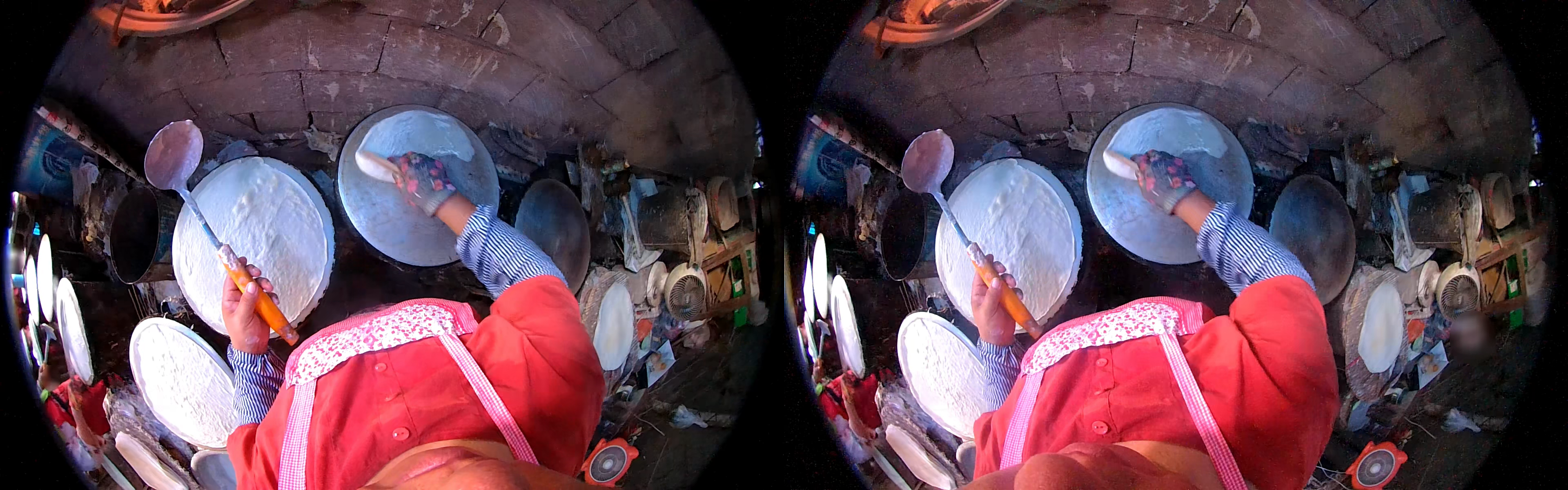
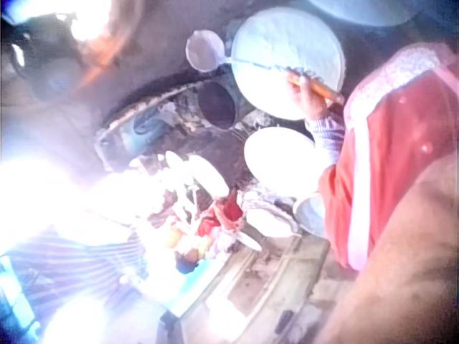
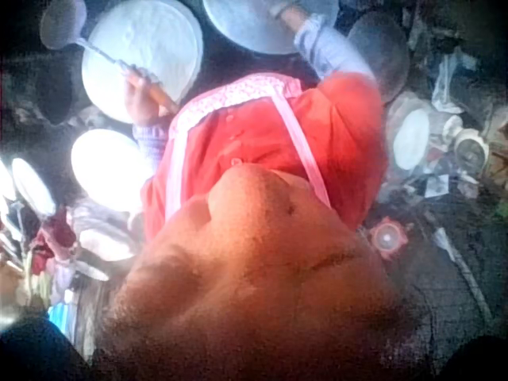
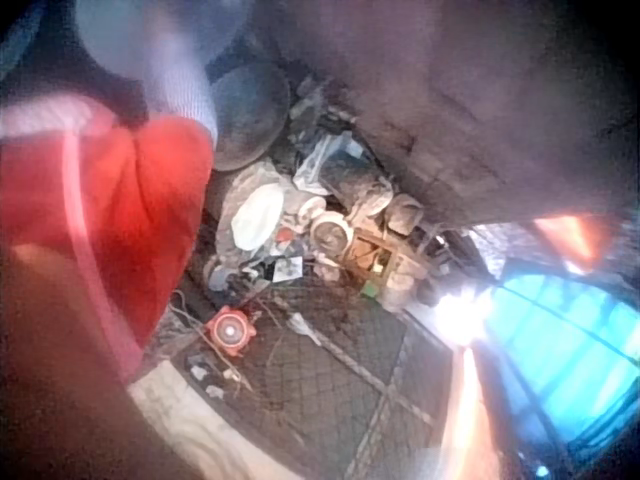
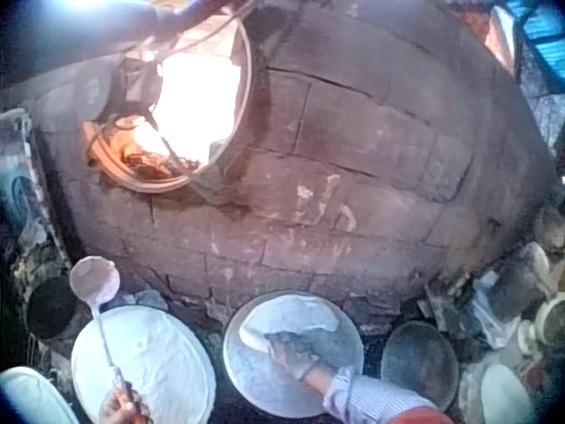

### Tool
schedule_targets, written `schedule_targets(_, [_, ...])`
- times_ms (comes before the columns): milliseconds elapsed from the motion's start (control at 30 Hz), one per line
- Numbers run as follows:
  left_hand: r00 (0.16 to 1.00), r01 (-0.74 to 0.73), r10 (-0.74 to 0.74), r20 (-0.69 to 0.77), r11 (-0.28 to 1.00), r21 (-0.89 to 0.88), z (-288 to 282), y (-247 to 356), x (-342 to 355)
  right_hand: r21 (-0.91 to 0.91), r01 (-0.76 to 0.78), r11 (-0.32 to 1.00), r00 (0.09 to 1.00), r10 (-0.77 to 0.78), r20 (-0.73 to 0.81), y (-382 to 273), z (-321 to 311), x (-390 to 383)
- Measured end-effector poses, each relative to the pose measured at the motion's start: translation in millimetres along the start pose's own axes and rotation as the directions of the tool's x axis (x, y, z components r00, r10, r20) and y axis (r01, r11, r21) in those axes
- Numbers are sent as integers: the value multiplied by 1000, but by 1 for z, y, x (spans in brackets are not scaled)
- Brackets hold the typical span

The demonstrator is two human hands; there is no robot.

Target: The person pours batter from a ladle onto multiple heated circular plates, spreads the batter into thin layers using a scraper, and peels the cooked wraps off the plates by hand to stack them.

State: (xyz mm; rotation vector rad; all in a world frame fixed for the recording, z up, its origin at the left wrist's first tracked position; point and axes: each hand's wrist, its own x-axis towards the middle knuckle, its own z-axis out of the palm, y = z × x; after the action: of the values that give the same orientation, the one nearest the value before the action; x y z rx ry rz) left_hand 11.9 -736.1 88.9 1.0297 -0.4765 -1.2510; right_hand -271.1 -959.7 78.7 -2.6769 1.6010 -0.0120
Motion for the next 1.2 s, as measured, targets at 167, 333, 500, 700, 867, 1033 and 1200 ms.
schedule_targets(167, [999,-48,47,-16,999,-13,-11,2,-12,28,-335,942,940,336,-52,46,5,38])
schedule_targets(333, [996,-67,65,-65,997,-29,-7,-2,-28,23,-177,984,983,176,41,43,20,75])
schedule_targets(500, [981,-130,122,-151,991,-44,-2,-11,-56,135,172,976,985,-167,-43,4,13,0])
schedule_targets(700, [956,-202,191,-221,979,-31,17,-25,-96,-114,449,886,880,-461,-112,45,13,-39])
schedule_targets(867, [940,-226,216,-263,974,-9,37,-34,-124,152,251,956,968,-251,-18,33,22,47])
schedule_targets(1033, [906,-260,257,-337,965,36,48,-48,-151,186,500,846,858,-512,26,22,6,1])
schedule_targets(1200, [878,-287,271,-395,958,19,64,-62,-171,116,733,671,670,-741,53,76,3,-53])
